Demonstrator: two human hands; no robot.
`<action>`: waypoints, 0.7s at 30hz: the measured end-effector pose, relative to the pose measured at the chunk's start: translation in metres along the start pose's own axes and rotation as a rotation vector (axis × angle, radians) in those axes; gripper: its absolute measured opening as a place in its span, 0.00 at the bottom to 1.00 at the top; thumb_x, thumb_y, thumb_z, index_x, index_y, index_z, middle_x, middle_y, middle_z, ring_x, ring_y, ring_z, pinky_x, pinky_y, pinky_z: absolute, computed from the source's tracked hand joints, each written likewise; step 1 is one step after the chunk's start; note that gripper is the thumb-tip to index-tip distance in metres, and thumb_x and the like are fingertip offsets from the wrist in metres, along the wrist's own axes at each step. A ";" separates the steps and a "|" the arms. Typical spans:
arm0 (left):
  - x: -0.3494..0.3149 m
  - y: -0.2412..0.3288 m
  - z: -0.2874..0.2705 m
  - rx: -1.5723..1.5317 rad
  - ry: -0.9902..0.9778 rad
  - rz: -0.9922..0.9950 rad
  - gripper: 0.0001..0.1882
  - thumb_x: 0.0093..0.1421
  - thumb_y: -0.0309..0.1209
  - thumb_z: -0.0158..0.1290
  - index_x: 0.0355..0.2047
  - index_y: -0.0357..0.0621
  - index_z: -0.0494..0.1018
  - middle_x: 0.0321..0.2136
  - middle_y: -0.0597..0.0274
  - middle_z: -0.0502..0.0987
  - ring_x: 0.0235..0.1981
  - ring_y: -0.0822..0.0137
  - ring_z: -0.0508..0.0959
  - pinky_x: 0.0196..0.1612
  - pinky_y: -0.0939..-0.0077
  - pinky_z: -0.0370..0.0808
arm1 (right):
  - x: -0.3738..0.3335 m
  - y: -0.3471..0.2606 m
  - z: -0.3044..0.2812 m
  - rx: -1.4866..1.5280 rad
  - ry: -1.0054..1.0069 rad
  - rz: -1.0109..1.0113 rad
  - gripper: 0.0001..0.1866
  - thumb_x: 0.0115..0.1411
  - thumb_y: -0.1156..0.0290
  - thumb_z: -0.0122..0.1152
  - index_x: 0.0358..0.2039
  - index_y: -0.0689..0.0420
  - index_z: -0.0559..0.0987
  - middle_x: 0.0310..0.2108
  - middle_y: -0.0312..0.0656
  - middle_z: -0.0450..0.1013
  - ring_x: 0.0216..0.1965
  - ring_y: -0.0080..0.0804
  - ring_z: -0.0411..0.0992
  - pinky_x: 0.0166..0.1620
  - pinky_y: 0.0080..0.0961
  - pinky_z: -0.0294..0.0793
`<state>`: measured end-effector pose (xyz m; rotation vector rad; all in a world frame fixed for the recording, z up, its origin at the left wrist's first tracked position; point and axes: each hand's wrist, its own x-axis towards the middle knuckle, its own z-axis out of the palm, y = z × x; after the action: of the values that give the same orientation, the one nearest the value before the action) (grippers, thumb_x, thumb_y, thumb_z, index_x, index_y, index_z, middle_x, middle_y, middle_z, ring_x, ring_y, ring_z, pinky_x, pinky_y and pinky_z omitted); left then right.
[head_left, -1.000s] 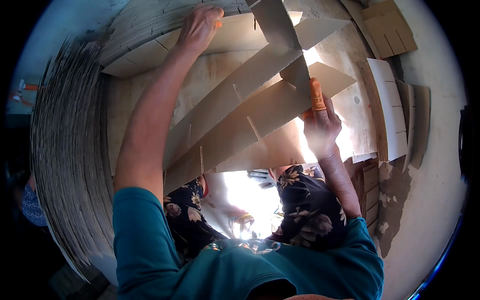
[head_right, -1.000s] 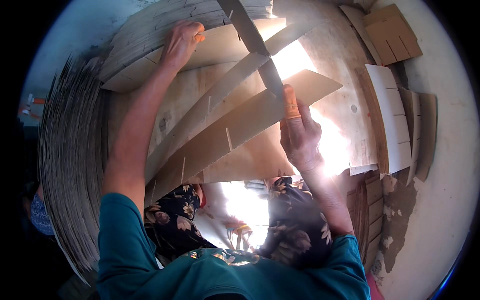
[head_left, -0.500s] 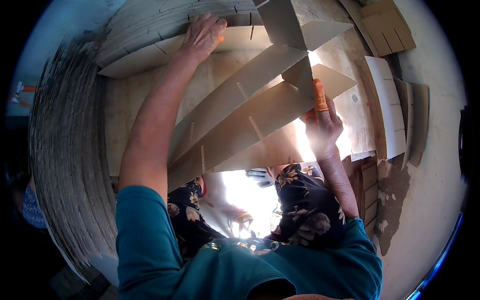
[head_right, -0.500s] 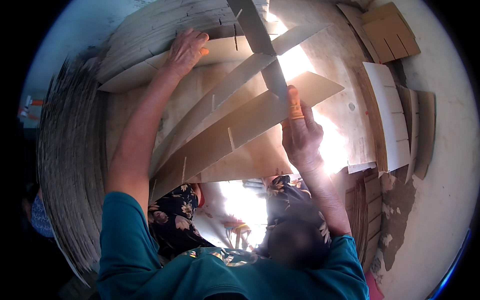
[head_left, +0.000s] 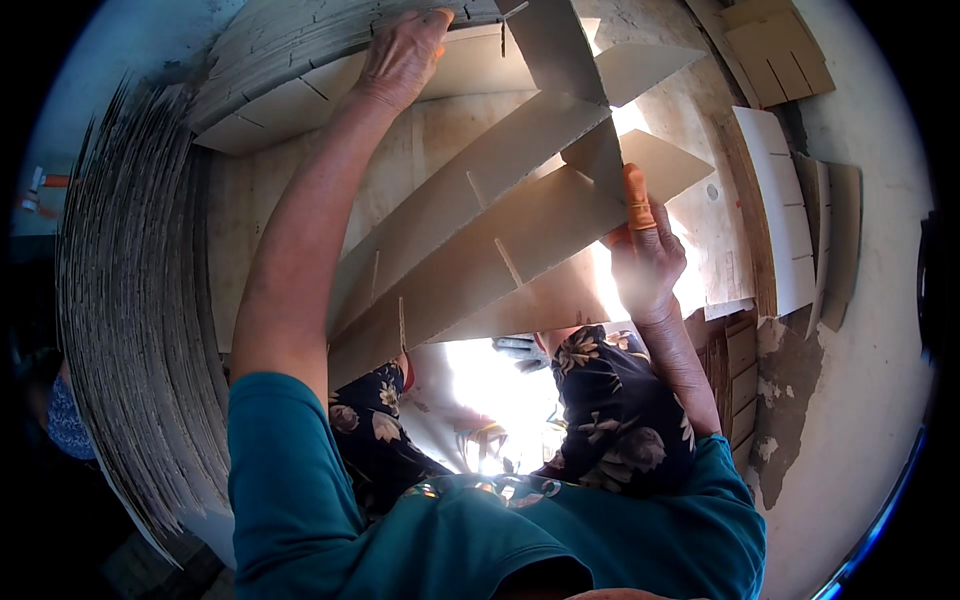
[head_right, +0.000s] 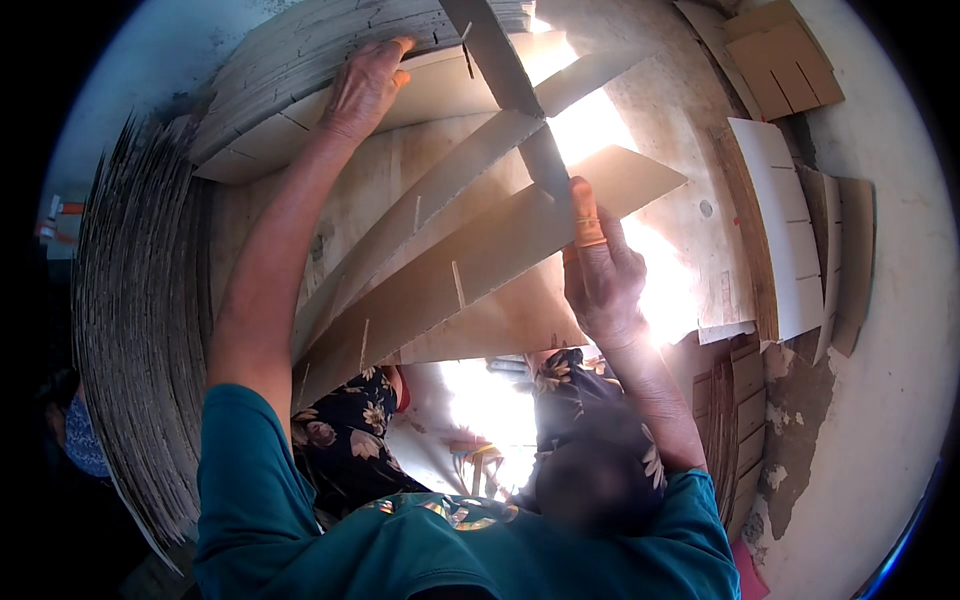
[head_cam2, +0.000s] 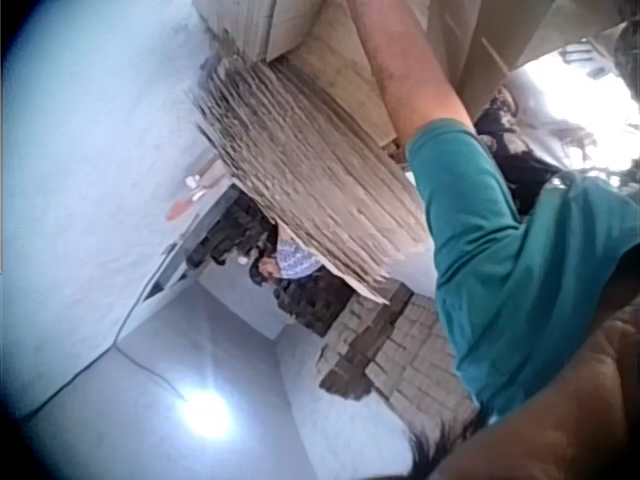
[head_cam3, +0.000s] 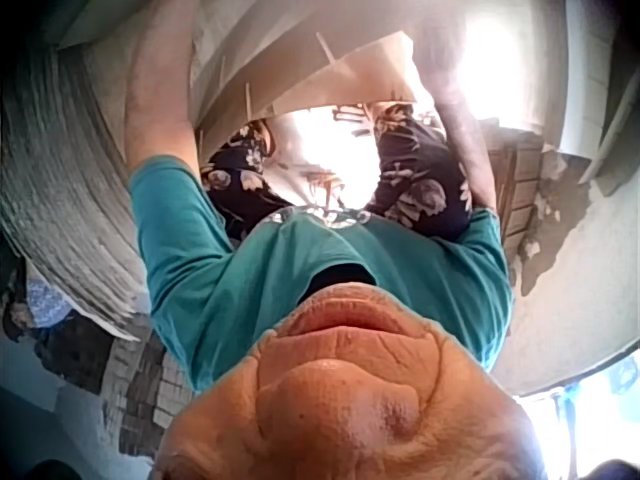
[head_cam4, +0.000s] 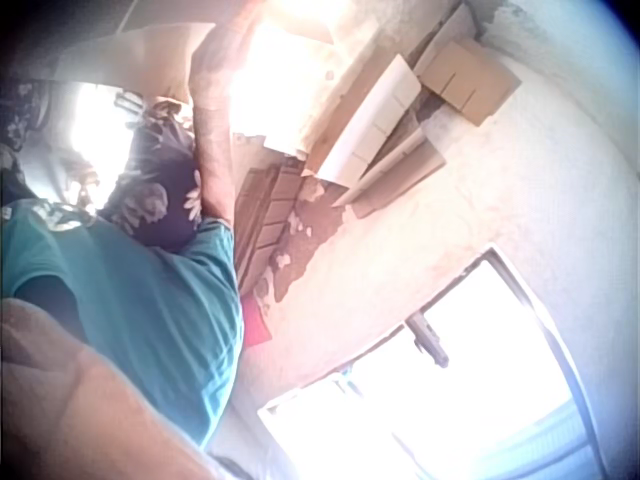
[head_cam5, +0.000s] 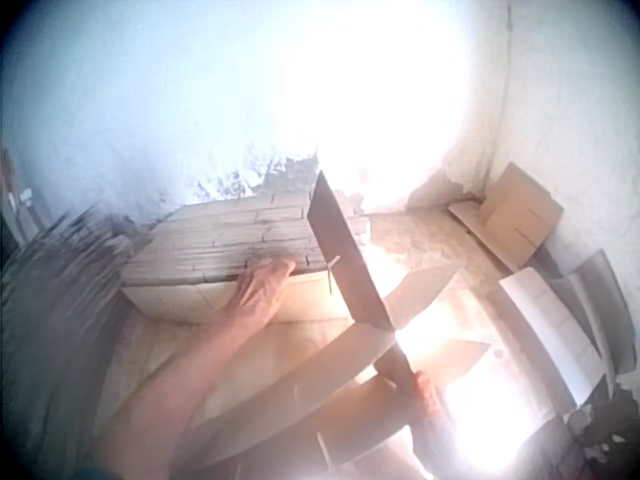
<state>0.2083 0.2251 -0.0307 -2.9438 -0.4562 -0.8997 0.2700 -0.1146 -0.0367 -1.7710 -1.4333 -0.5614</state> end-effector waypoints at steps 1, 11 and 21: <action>-0.002 -0.003 0.002 0.021 0.006 -0.029 0.21 0.50 0.24 0.58 0.46 0.48 0.71 0.30 0.50 0.76 0.35 0.49 0.77 0.35 0.56 0.74 | 0.000 0.000 0.000 0.012 0.000 -0.004 0.34 0.49 0.88 0.60 0.59 0.65 0.64 0.43 0.54 0.73 0.29 0.38 0.77 0.26 0.24 0.76; 0.009 0.018 -0.019 -0.072 0.039 0.056 0.12 0.49 0.22 0.58 0.35 0.44 0.72 0.28 0.55 0.77 0.33 0.50 0.77 0.33 0.57 0.73 | 0.001 0.001 -0.003 0.036 -0.038 0.040 0.34 0.50 0.88 0.59 0.59 0.63 0.65 0.41 0.52 0.73 0.30 0.39 0.77 0.28 0.26 0.77; 0.011 0.031 -0.035 -0.216 0.179 0.160 0.13 0.46 0.17 0.57 0.33 0.41 0.72 0.29 0.54 0.76 0.33 0.51 0.75 0.34 0.61 0.73 | 0.001 -0.001 -0.014 0.090 -0.092 0.105 0.34 0.48 0.91 0.55 0.59 0.62 0.66 0.38 0.51 0.73 0.27 0.37 0.76 0.27 0.29 0.76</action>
<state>0.2070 0.1944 0.0059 -2.9911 -0.1198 -1.2477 0.2711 -0.1249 -0.0269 -1.8085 -1.3957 -0.3599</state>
